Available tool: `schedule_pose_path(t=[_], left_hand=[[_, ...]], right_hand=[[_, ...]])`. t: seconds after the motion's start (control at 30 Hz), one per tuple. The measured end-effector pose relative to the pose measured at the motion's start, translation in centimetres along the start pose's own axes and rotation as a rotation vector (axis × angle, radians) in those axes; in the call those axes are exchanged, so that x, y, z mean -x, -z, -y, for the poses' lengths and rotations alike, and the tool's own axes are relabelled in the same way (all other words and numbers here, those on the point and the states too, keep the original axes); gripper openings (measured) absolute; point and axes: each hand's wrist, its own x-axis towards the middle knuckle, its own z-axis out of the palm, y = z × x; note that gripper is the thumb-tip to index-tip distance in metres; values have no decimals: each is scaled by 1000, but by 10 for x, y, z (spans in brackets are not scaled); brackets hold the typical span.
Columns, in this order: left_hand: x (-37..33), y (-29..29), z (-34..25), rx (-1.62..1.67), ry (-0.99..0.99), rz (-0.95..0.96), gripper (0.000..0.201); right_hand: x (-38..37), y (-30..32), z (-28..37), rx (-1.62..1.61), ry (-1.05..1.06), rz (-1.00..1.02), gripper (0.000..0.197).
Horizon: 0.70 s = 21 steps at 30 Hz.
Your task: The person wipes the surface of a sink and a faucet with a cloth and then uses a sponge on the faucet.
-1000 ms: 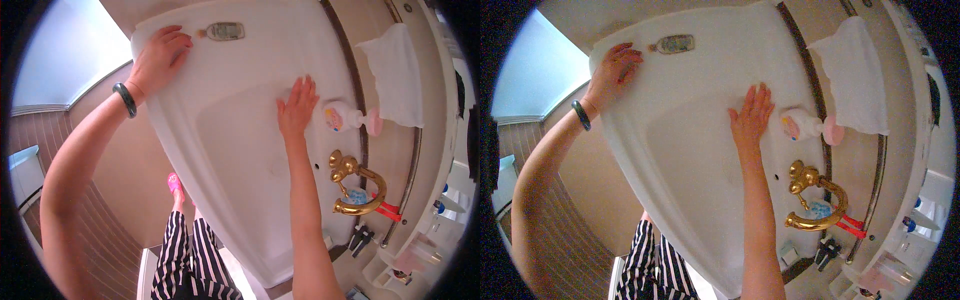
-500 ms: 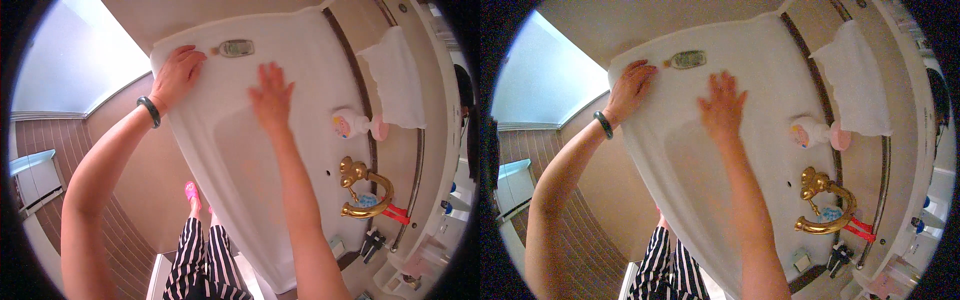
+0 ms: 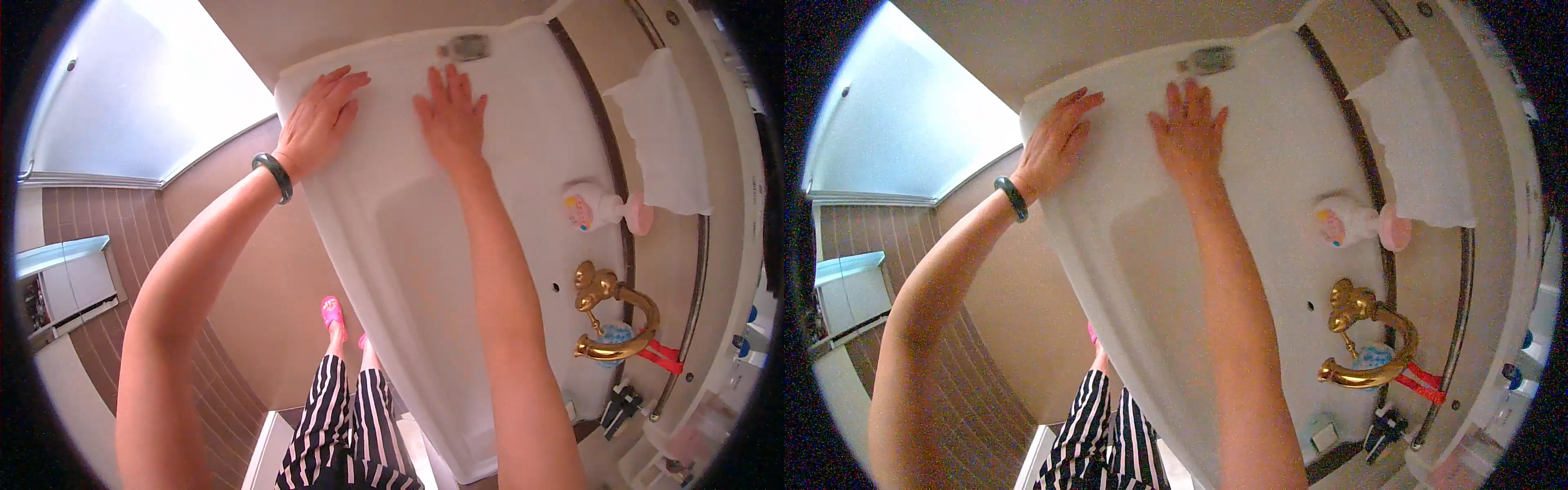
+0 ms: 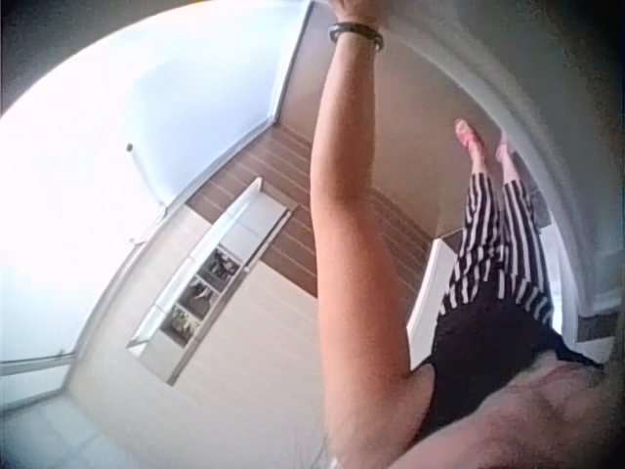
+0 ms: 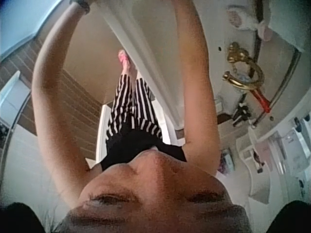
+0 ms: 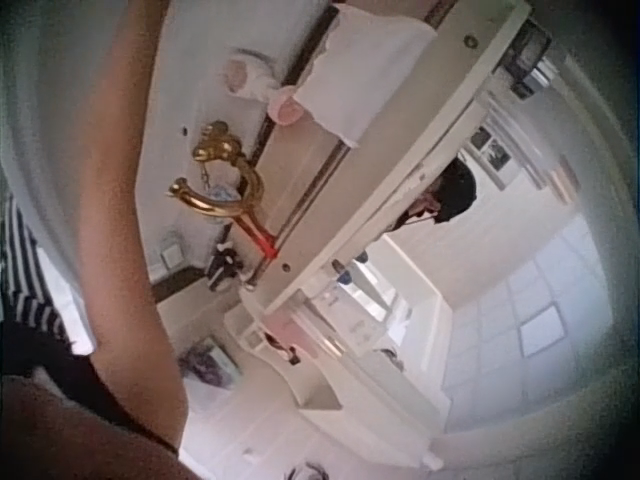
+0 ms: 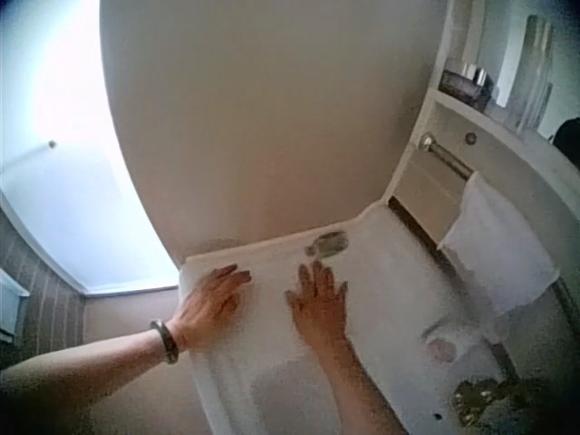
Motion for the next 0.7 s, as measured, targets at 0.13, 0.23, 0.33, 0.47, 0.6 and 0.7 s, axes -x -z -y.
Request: schedule_pose_path(t=[0.13, 0.23, 0.33, 0.47, 0.6, 0.7], left_hand=[[5, 6, 8, 56, 21, -41, 39], [6, -5, 10, 184, 98, -70, 39], [2, -4, 27, 174, 20, -103, 39], [1, -7, 21, 152, -2, -60, 37], [5, 3, 25, 46, -54, -26, 36], [4, -2, 17, 111, -20, 62, 36]], right_hand=[[14, -1, 49, -113, -109, -7, 66], [52, 8, 111, -211, -70, 104, 68], [99, 43, 147, -353, -96, 143, 63], [195, 101, 134, -660, -233, 412, 74], [357, 120, 74, -887, -502, 648, 74], [459, 158, -1, -406, -570, 919, 75]])
